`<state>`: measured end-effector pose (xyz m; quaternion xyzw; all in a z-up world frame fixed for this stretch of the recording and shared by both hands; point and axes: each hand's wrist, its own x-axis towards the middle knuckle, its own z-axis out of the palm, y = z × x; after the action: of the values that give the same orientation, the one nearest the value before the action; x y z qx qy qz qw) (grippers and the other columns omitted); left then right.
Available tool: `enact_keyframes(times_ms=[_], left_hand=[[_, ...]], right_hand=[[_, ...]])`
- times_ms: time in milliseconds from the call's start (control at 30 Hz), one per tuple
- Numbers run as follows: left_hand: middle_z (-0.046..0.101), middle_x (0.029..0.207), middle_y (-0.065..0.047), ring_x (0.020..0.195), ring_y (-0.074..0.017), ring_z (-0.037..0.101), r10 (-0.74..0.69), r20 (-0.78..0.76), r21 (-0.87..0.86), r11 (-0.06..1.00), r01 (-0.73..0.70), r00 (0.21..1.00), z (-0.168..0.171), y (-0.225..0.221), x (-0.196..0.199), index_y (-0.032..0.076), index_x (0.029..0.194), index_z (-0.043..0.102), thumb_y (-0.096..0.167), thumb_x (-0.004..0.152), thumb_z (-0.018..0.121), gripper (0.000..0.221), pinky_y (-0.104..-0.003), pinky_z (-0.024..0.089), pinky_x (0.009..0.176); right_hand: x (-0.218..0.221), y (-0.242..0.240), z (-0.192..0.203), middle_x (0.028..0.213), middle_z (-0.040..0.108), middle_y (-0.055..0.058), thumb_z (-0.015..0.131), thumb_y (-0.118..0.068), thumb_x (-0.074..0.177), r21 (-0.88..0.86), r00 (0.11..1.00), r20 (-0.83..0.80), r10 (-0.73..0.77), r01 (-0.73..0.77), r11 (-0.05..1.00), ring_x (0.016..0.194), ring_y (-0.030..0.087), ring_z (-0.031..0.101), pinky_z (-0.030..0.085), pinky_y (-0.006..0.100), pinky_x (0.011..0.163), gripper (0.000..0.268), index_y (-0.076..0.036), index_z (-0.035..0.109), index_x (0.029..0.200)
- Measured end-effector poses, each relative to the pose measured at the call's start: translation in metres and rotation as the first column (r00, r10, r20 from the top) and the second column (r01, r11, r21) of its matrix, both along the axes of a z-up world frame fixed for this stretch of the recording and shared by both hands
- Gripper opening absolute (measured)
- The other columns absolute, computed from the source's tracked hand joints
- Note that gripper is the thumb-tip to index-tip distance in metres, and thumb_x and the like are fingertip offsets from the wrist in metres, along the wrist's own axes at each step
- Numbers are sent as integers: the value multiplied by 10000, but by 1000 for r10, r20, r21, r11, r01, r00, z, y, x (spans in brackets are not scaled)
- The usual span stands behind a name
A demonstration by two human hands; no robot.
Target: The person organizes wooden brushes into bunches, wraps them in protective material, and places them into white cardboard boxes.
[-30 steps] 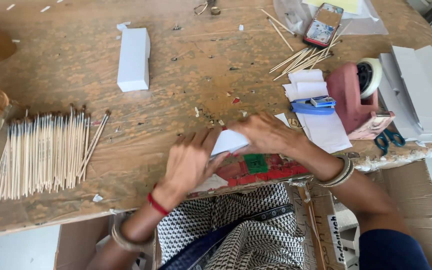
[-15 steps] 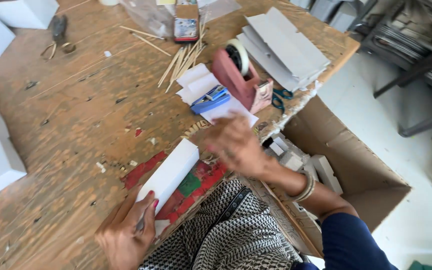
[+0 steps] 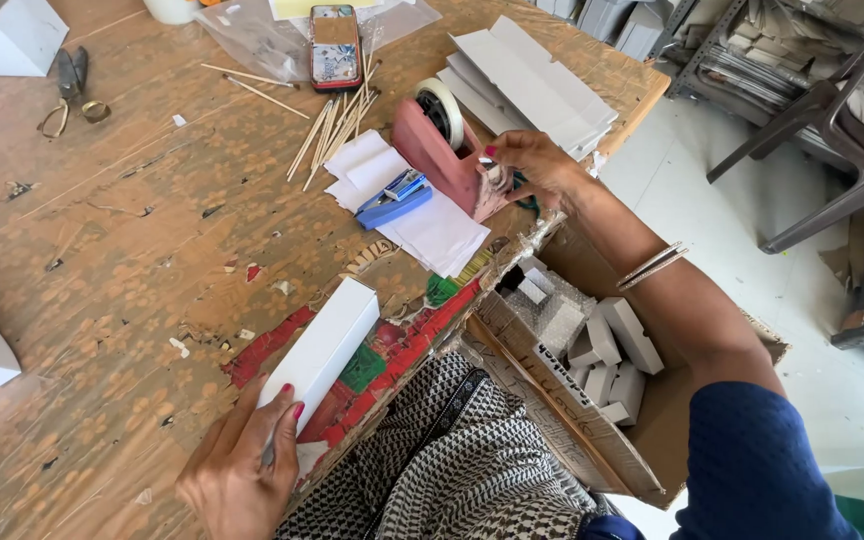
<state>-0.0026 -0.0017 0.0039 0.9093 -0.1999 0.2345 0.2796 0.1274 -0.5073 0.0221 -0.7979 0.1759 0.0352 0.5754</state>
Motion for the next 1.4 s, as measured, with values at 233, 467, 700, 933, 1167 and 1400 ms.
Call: enact_keyframes(times_ms=[233, 467, 700, 933, 1167, 1400], left_hand=[[763, 1175, -71, 889, -223, 754, -1, -14, 1, 1000, 1, 1000, 5, 0, -2, 182, 1018, 802, 181, 825, 821, 194, -352, 601, 737], [763, 1169, -65, 850, -223, 747, 9, -5, 7, 1000, -8, 1000, 10, -3, -3, 180, 999, 797, 180, 829, 815, 172, -352, 590, 718], [754, 1168, -97, 813, -267, 718, -77, 21, -58, 995, 78, 997, 21, -1, -2, 149, 1004, 783, 99, 804, 777, 207, -391, 571, 687], [751, 1033, -94, 797, -297, 727, -127, -165, -108, 988, 110, 978, 17, 7, -2, 105, 1170, 718, 131, 874, 774, 302, -425, 564, 686], [700, 1327, -131, 966, -291, 729, -278, 9, 19, 961, 278, 961, 13, 18, -2, 242, 1315, 653, 92, 836, 693, 504, -399, 616, 771], [516, 1459, -173, 1006, -377, 681, -307, -45, 470, 833, 292, 950, 30, 25, -2, 326, 1439, 585, 237, 816, 740, 649, -345, 629, 567]], right_hand=[[-42, 25, -36, 917, 780, 60, 758, -57, 893, 272, 880, 321, -351, 270, 924, 798, 151, 743, 678, 381, 762, 83, -56, 749, 976], [-41, 12, -34, 871, 784, 61, 733, -64, 900, 9, 876, 390, -284, 305, 952, 711, 124, 756, 682, 286, 680, 31, -82, 758, 900], [-114, 137, -38, 786, 631, 16, 531, -323, 1084, 234, 881, 458, 122, -252, 939, 572, 66, 531, 451, 226, 454, 354, -72, 771, 1013], [-125, 261, -21, 636, 402, -48, 325, -554, 1106, 820, 753, 173, 634, -467, 331, 514, 35, 387, 339, 211, 463, 725, 58, 633, 1343], [-114, 250, -7, 792, 517, 14, 349, -524, 1100, 993, 735, 31, 677, -101, 64, 520, 49, 444, 390, 183, 403, 786, 173, 416, 1457], [-131, 224, -15, 830, 574, 62, 507, -388, 1077, 951, 648, 115, 753, -290, 104, 511, 44, 476, 413, 174, 384, 697, 111, 355, 1539]])
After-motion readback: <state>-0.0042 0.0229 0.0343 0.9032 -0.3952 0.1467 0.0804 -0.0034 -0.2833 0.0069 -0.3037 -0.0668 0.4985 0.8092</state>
